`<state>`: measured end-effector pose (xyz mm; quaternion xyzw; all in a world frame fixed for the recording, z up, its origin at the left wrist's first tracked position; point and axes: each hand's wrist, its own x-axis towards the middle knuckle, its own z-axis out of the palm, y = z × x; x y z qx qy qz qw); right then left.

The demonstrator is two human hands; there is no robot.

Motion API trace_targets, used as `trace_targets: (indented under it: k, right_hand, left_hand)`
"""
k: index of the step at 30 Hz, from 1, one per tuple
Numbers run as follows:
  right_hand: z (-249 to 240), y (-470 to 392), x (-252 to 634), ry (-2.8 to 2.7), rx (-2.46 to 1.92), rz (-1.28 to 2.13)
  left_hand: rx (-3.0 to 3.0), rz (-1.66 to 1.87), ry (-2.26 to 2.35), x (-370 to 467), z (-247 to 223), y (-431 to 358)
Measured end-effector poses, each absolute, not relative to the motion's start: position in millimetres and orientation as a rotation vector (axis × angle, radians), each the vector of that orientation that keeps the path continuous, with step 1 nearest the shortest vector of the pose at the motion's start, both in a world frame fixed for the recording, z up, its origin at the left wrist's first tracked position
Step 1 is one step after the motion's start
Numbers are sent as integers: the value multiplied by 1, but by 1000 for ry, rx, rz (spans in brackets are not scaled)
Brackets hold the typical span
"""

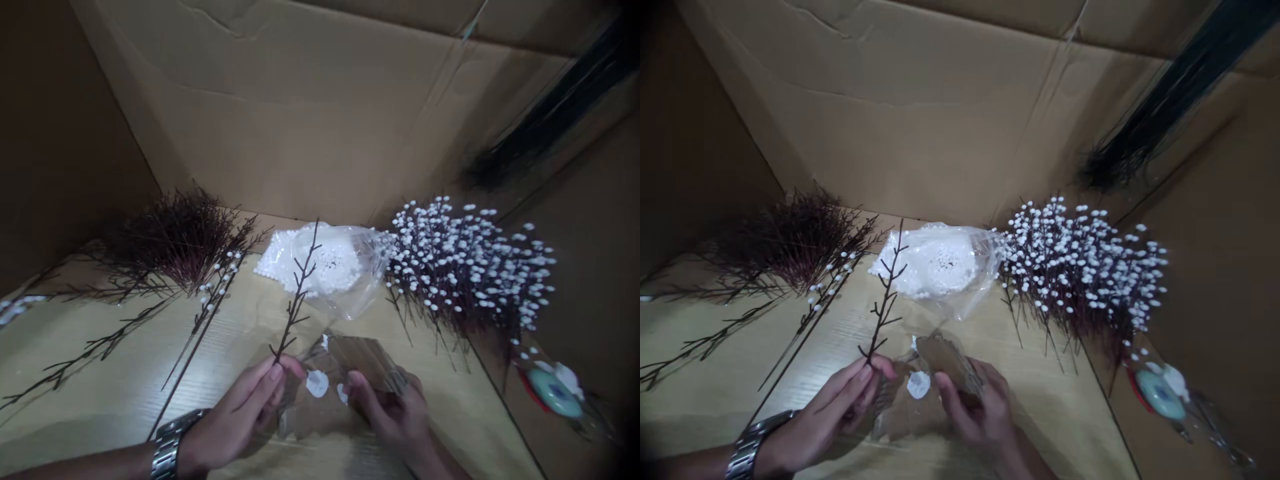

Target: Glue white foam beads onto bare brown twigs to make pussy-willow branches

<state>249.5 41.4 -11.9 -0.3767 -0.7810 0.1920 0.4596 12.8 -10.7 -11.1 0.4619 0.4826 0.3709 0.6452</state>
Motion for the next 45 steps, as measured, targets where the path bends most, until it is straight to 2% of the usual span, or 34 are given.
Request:
trace_targets:
  k: [14,24,27,32,34,45]
  right_hand:
    - [-13,41,249,-2109,-679,322]
    - [-16,34,237,-2007,-871,315]
    - [-13,32,232,-1944,-1003,504]
    - [-11,32,226,-1633,-1245,1176]
    - [-11,33,225,-1511,-1283,1331]
    - [-10,36,223,-1339,-1273,1469]
  left_hand:
    - [1102,846,1114,9,-18,-6]
    - [1238,849,1256,11,-13,-5]
    - [1301,812,1266,11,-10,-5]
    - [1411,786,1258,10,-7,-5]
    - [1442,781,1256,10,-8,-4]
    - [1527,723,1343,12,-11,-2]
